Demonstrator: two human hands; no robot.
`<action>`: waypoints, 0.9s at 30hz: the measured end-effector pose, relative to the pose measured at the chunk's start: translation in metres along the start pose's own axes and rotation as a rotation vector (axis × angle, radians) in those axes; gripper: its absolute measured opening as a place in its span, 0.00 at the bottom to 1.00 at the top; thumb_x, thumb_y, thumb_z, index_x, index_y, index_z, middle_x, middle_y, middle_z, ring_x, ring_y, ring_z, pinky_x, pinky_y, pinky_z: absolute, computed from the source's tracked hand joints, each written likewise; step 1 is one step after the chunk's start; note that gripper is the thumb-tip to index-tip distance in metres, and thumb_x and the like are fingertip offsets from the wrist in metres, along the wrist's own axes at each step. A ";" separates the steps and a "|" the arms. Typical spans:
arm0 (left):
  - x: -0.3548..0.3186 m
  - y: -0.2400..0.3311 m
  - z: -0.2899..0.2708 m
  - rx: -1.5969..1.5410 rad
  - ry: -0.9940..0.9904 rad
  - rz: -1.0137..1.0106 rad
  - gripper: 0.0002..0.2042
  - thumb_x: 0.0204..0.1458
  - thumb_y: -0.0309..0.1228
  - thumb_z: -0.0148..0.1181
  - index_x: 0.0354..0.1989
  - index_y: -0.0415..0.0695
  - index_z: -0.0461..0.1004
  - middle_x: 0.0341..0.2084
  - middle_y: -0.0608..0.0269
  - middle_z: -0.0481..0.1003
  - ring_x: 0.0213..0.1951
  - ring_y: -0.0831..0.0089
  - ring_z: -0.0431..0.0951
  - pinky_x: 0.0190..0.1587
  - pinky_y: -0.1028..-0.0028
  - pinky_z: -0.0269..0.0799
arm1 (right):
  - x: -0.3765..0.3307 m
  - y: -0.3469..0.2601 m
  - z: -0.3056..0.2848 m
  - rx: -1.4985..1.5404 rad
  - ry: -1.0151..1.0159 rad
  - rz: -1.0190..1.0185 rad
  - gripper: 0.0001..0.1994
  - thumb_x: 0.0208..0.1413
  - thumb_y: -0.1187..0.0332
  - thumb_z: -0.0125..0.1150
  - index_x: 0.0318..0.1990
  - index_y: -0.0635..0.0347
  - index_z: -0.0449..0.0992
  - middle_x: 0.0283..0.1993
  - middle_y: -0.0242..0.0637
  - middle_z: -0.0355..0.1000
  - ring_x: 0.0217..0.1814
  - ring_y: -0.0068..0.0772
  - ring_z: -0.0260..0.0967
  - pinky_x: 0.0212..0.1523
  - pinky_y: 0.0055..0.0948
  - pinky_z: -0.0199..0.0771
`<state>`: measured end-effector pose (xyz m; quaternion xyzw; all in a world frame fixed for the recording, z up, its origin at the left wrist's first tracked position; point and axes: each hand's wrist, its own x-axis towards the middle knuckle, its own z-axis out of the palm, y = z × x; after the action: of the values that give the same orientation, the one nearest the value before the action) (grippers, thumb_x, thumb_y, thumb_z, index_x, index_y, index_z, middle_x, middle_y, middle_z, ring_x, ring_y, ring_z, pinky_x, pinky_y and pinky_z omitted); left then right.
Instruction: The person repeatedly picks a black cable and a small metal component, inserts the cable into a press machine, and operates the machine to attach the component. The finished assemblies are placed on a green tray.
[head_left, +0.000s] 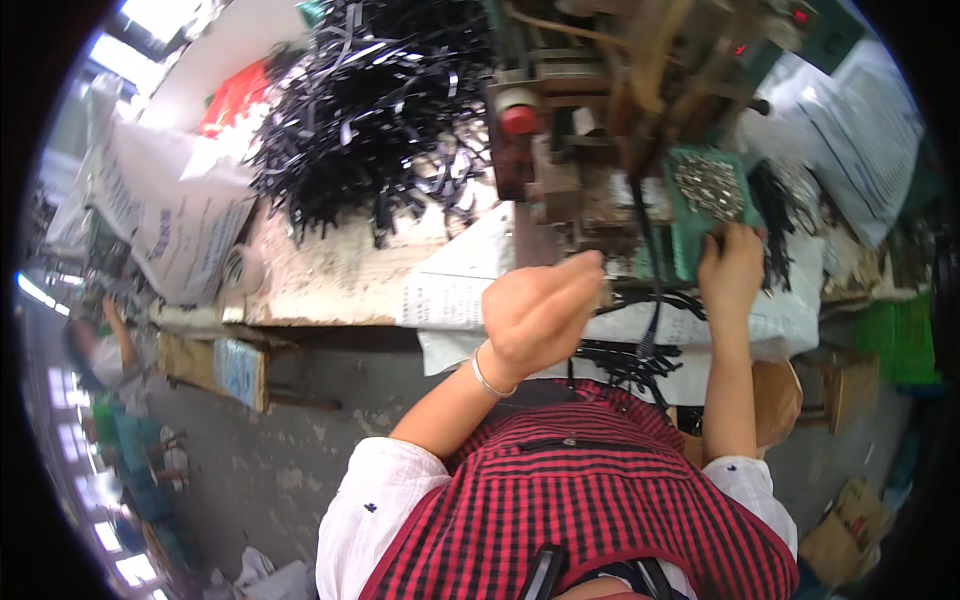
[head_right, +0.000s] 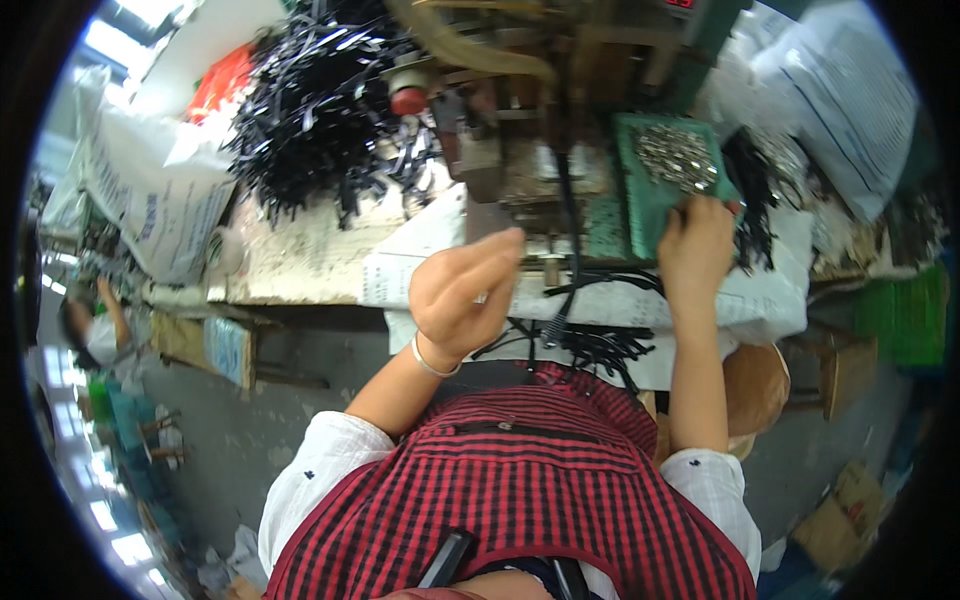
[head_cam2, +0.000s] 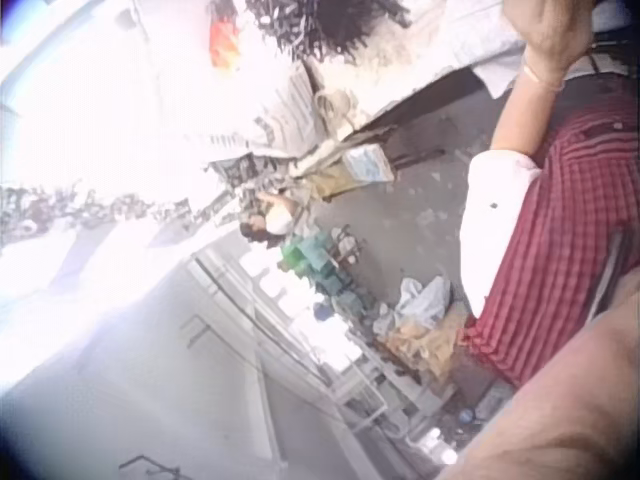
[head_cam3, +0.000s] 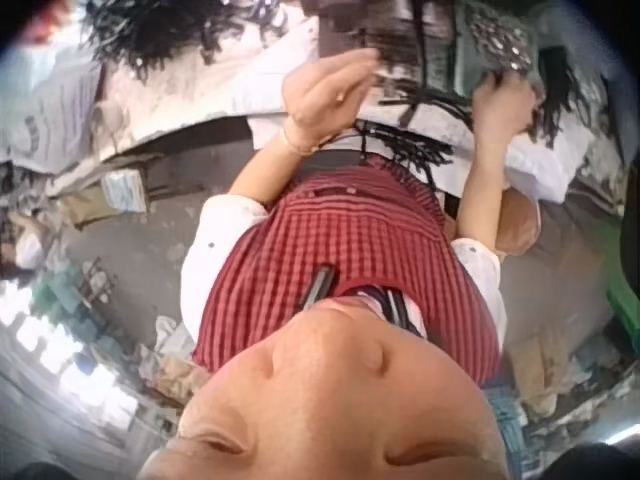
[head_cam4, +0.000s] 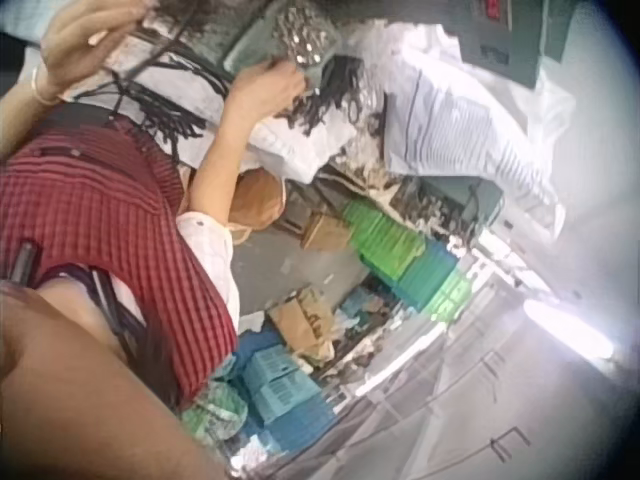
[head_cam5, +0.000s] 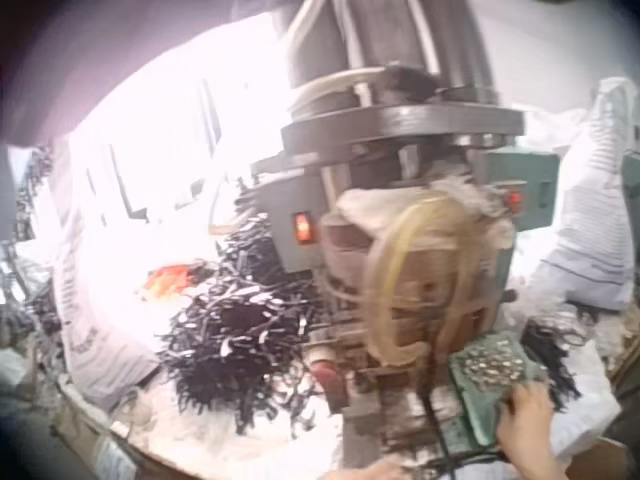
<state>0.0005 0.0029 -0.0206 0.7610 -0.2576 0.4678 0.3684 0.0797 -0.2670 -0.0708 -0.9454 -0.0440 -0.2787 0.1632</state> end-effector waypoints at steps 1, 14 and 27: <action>-0.011 -0.012 -0.006 0.096 0.057 -0.083 0.13 0.47 0.18 0.69 0.42 0.38 0.81 0.43 0.53 0.84 0.29 0.64 0.82 0.33 0.74 0.77 | -0.002 0.000 -0.004 0.035 0.023 0.005 0.04 0.56 0.73 0.64 0.36 0.61 0.75 0.36 0.46 0.76 0.44 0.54 0.74 0.46 0.50 0.72; 0.062 -0.162 -0.081 0.065 0.384 -0.580 0.20 0.52 0.26 0.72 0.54 0.40 0.76 0.51 0.59 0.77 0.47 0.74 0.78 0.48 0.75 0.75 | 0.003 -0.025 -0.015 0.636 -0.042 0.332 0.08 0.62 0.74 0.64 0.46 0.63 0.83 0.41 0.35 0.82 0.44 0.23 0.77 0.51 0.24 0.73; -0.018 -0.167 -0.078 0.889 -0.609 -0.901 0.07 0.49 0.33 0.65 0.32 0.45 0.83 0.31 0.50 0.83 0.37 0.49 0.83 0.40 0.56 0.79 | -0.009 -0.001 -0.013 0.655 0.024 0.336 0.08 0.62 0.74 0.64 0.47 0.65 0.83 0.43 0.36 0.82 0.45 0.24 0.77 0.51 0.24 0.73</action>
<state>0.0751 0.1658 -0.0672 0.9693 0.2067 0.0964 0.0919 0.0656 -0.2701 -0.0651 -0.8337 0.0268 -0.2304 0.5012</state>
